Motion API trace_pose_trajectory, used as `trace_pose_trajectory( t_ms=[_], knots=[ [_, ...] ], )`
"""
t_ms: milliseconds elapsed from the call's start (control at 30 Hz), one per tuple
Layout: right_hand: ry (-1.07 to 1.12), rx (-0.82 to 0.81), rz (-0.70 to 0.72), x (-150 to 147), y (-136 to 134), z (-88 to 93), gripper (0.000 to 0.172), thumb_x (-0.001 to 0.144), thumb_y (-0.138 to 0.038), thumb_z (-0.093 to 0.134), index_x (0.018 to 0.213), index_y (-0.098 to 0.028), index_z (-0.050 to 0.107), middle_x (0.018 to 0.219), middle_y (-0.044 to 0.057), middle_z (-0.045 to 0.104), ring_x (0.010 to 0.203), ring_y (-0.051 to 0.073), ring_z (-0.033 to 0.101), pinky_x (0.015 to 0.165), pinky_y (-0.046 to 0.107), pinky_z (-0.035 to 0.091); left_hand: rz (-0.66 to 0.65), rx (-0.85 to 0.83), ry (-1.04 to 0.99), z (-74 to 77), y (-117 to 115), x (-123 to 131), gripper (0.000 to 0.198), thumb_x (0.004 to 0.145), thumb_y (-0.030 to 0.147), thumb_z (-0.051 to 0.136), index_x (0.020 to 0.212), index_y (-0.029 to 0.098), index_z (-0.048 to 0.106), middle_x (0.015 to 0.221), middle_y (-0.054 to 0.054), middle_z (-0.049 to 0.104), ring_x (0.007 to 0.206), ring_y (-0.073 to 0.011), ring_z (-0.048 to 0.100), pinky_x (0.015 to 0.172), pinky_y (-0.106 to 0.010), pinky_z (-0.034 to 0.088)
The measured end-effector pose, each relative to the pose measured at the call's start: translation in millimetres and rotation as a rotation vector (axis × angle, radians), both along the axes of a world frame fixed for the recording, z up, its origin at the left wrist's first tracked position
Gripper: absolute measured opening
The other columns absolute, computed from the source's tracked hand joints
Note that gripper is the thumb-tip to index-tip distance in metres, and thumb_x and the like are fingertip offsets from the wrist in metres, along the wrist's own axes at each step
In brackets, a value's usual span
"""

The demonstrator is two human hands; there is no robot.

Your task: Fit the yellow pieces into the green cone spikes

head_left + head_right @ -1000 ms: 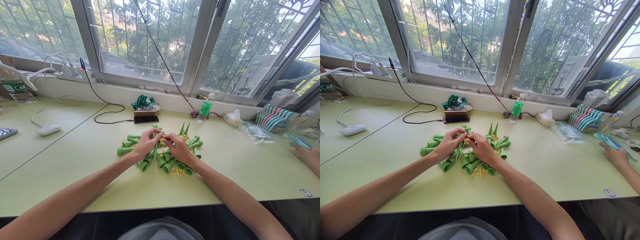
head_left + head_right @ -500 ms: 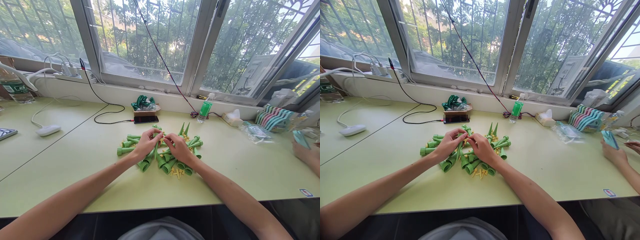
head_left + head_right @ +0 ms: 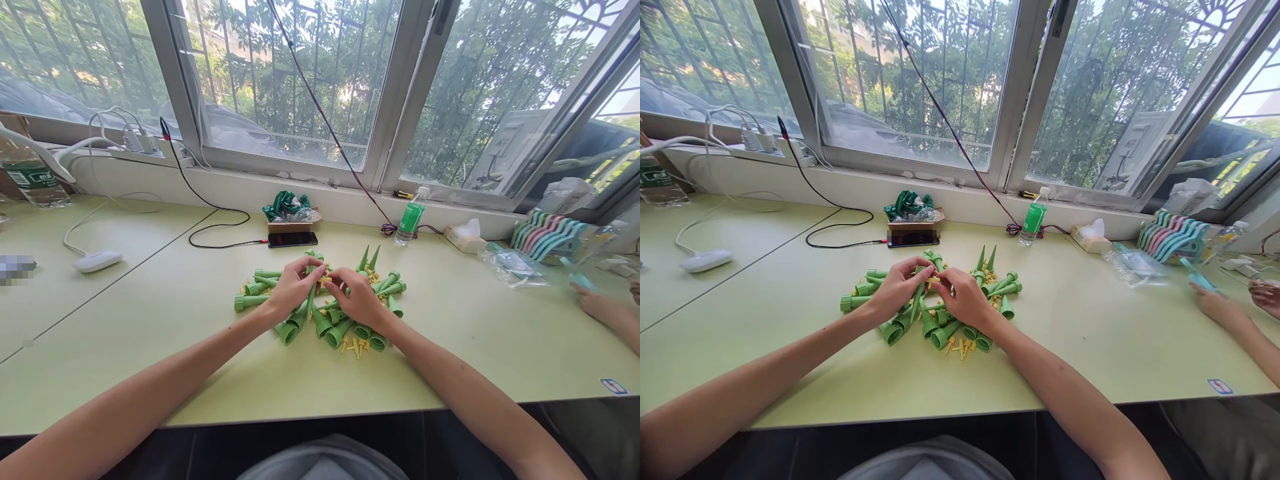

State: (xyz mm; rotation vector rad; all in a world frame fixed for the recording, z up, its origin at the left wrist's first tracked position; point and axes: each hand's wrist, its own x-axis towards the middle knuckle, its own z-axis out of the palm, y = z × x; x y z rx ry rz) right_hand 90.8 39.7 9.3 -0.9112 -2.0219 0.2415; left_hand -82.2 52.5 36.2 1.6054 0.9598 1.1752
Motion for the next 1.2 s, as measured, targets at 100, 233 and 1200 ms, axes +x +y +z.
trace_pose_trajectory(
  t_ms=[100, 233, 1200],
  knots=[
    [-0.009, 0.007, -0.011, 0.0, 0.1, 0.2, 0.016, 0.097, -0.03, 0.052, 0.095, -0.018, 0.062, 0.08, 0.003, 0.064, 0.07, 0.015, 0.056, 0.068, 0.027, 0.044, -0.003, 0.016, 0.012, -1.1, 0.9, -0.2, 0.03, 0.081, 0.045, 0.067, 0.088, 0.016, 0.064, 0.078, -0.003, 0.064, 0.065, -0.0128, 0.054, 0.057, -0.024, 0.04],
    [-0.029, 0.004, -0.02, 0.0, 0.5, 1.1, 0.02, 0.098, -0.031, 0.049, 0.089, -0.018, 0.062, 0.077, 0.003, 0.063, 0.068, 0.015, 0.054, 0.067, 0.027, 0.042, -0.011, 0.043, 0.04, -2.2, 1.3, -0.5, 0.029, 0.083, 0.045, 0.065, 0.089, 0.016, 0.064, 0.076, -0.002, 0.062, 0.061, -0.0109, 0.05, 0.054, -0.023, 0.037],
    [-0.006, -0.006, 0.0, 0.1, -3.1, 3.7, 0.014, 0.095, -0.03, 0.054, 0.099, -0.019, 0.062, 0.082, 0.003, 0.064, 0.072, 0.015, 0.059, 0.067, 0.027, 0.046, -0.012, 0.069, 0.043, -1.4, 1.0, -0.1, 0.031, 0.082, 0.046, 0.065, 0.087, 0.016, 0.065, 0.077, -0.003, 0.064, 0.064, -0.0131, 0.053, 0.056, -0.024, 0.041]
  ],
)
